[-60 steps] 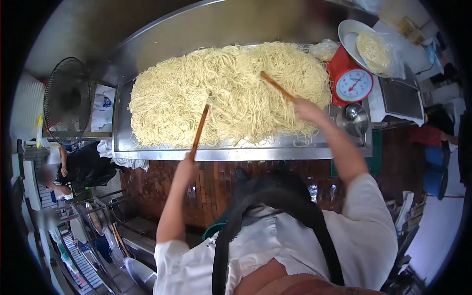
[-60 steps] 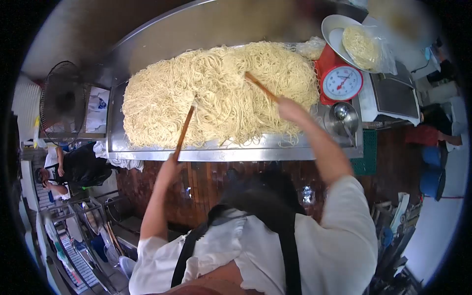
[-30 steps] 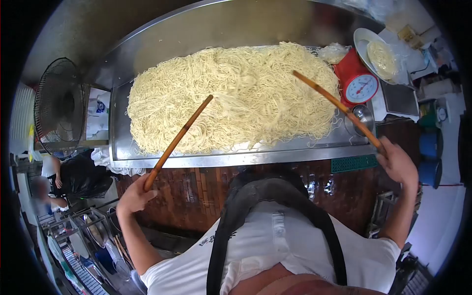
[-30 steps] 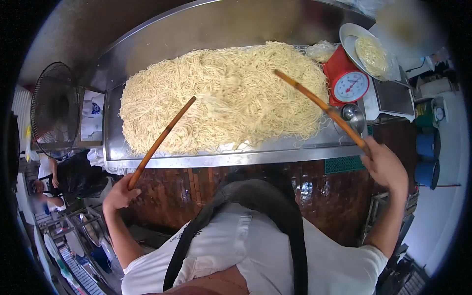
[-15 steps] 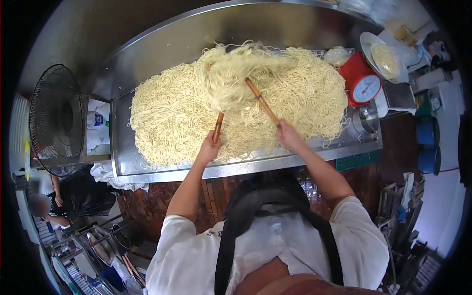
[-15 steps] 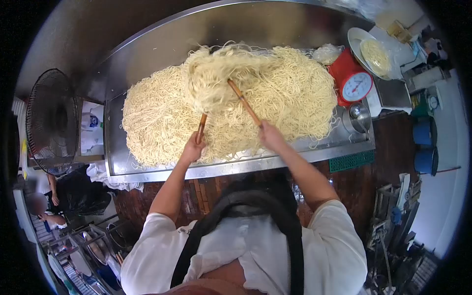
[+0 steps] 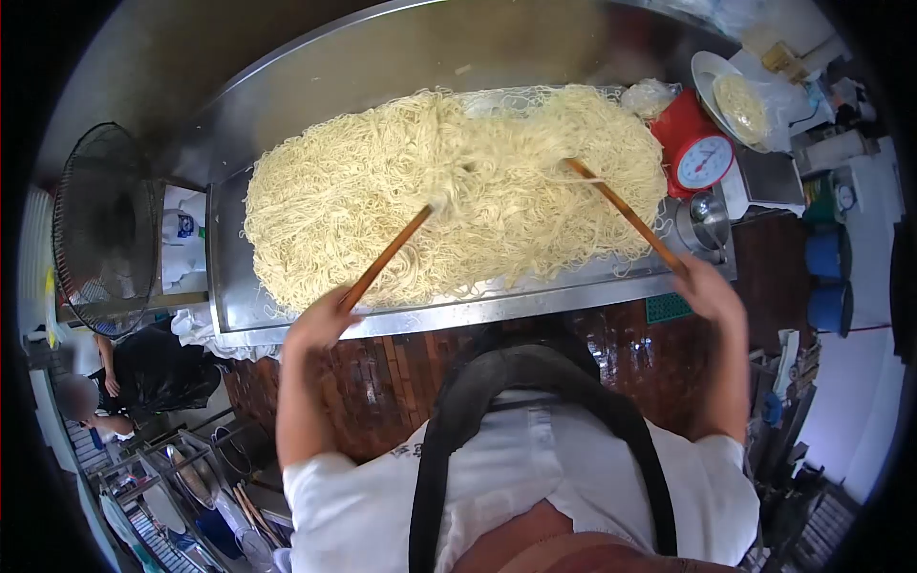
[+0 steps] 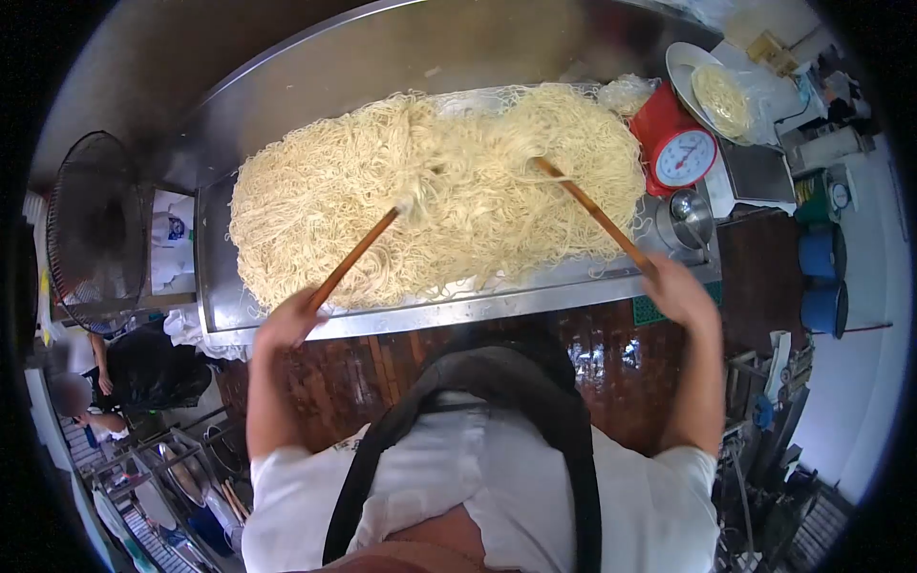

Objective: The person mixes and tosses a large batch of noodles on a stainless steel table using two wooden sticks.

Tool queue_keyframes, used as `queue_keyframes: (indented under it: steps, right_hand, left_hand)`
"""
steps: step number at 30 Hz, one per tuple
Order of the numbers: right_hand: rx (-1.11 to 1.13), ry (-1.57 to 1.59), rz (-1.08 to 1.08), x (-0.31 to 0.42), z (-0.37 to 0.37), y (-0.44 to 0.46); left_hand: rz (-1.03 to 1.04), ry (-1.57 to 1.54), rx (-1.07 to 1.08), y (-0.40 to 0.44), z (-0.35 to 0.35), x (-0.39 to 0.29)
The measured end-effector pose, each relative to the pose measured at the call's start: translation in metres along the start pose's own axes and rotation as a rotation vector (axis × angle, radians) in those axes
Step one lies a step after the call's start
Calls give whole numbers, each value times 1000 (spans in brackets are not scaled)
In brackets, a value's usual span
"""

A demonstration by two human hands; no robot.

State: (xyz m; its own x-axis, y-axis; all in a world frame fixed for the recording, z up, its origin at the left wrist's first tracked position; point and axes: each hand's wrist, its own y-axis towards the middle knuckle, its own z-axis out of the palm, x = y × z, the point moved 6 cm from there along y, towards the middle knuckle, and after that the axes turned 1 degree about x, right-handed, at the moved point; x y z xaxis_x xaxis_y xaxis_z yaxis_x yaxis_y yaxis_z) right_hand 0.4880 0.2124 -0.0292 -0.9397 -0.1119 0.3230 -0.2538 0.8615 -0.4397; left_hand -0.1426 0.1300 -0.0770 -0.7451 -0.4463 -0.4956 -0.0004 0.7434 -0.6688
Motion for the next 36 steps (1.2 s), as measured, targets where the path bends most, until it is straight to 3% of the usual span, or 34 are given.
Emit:
queue_keyframes:
  steps: [2,4,5,7,8,9,10,11,12,13,14,16,18,19,20,22,24,27,30,31,32,33,34,36]
  right_hand:
    - [189,2,99,21,-46,-41]
    - [194,-33,2,23,-32,-19]
    - [196,-52,-54,24,-15,1]
    - [246,-31,-39,40,65,94]
    - [207,54,-94,67,104,148]
    - [37,130,-207,94,141,198]
    - [92,217,-152,135,156,228]
    - [36,312,-278,170,165,253]
    - [84,352,-296,198,143,256]
    - [150,397,-308,218,130,246]
    - [129,421,-341,211,135,240]
    - [67,461,-412,181,142,223]
    - [31,485,-320,146,202,211]
    - [2,503,-323,148,215,191]
    - [-41,523,-334,163,220,179]
    - [-33,666,-297,184,194,171]
    - [100,908,-175,198,101,143]
    - [-89,745,-396,164,44,128]
    - [-122,540,-403,98,38,117]
    - [-7,485,-280,54,48,121]
    - [-112,198,-328,31,27,91]
    - [40,43,-88,16,6,57]
    - [66,12,-114,-2,-11,20]
    - [189,10,-28,-20,-36,-37]
  left_hand:
    - [-254,-212,57,-85,-14,37]
    - [-265,-373,-33,-133,-12,27]
    - [-351,-277,-46,-128,-1,34]
    - [-128,-15,-199,-55,47,75]
    - [-42,28,-292,-20,62,43]
    - [205,115,-411,46,93,73]
    - [-46,-2,-340,67,96,28]
    - [52,-45,-368,102,95,9]
    - [228,-60,-430,133,87,-5]
    - [39,-199,-287,136,72,-24]
    - [111,-290,-294,130,60,-30]
    - [13,-326,-261,102,56,-8]
    - [73,-292,-285,99,89,24]
    - [143,-261,-410,101,107,18]
    - [445,-30,-566,140,123,27]
    - [66,-217,-162,117,100,-75]
    - [179,-430,-188,95,65,-133]
    - [268,-453,-185,68,39,-170]
    - [193,-353,-82,69,31,-102]
    - [135,-257,-107,63,26,-59]
    - [87,-155,-133,50,22,-21]
    - [-71,-29,-75,16,19,-2]
    - [-28,151,-134,-23,15,16]
    - [-162,-34,-90,-98,20,30]
